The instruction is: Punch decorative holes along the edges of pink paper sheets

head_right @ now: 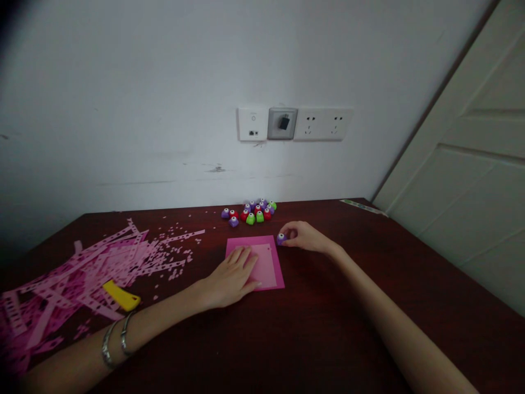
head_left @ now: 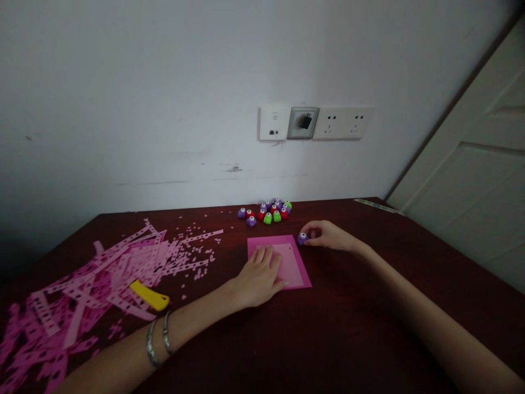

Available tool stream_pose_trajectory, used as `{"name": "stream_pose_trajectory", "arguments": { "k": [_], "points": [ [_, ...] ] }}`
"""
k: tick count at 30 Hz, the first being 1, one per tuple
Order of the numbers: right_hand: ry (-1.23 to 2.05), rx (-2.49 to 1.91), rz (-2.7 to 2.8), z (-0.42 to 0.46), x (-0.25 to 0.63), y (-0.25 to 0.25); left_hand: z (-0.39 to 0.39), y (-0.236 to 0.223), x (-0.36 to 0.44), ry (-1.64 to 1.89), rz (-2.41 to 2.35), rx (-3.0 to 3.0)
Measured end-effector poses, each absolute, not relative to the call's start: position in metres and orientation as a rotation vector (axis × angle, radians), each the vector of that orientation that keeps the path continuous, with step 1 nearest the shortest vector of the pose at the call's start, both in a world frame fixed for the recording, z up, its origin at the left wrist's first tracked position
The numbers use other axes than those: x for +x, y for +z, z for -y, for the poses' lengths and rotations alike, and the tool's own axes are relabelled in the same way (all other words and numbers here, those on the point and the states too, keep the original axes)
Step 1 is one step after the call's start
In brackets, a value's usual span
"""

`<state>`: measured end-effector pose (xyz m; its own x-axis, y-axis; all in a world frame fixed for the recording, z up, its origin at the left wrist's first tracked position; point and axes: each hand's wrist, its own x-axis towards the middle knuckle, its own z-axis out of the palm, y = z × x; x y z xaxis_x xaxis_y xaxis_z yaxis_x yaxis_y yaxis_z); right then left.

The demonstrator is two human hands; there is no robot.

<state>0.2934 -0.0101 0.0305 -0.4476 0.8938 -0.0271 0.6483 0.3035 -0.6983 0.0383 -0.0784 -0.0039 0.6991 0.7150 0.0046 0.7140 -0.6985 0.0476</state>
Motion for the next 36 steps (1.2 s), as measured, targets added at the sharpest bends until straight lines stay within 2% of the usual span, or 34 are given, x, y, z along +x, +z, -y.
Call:
{"name": "stream_pose_trajectory", "arguments": {
  "k": [19,22,26,29,32,36],
  "points": [
    [0.943,-1.593,2.083,-0.002,0.336,0.017,0.079,0.001,0.037,0.011,-1.216,2.839],
    [0.852,-1.6,2.115,-0.002,0.336,0.024,0.079,0.0,0.037,0.018,-1.22,2.836],
    [0.573,-1.503,2.133,0.002,0.326,0.04,0.079,-0.002,0.037,0.021,-1.224,2.829],
    [0.634,-1.396,2.109,0.008,0.307,0.043,0.079,-0.003,0.037,0.02,-1.232,2.824],
    [0.725,-1.358,2.099,0.013,0.284,0.03,0.08,-0.004,0.037,0.027,-1.239,2.827],
    [0.592,-1.408,2.102,0.014,0.264,0.003,0.079,-0.004,0.037,0.038,-1.237,2.832]
  ]
}}
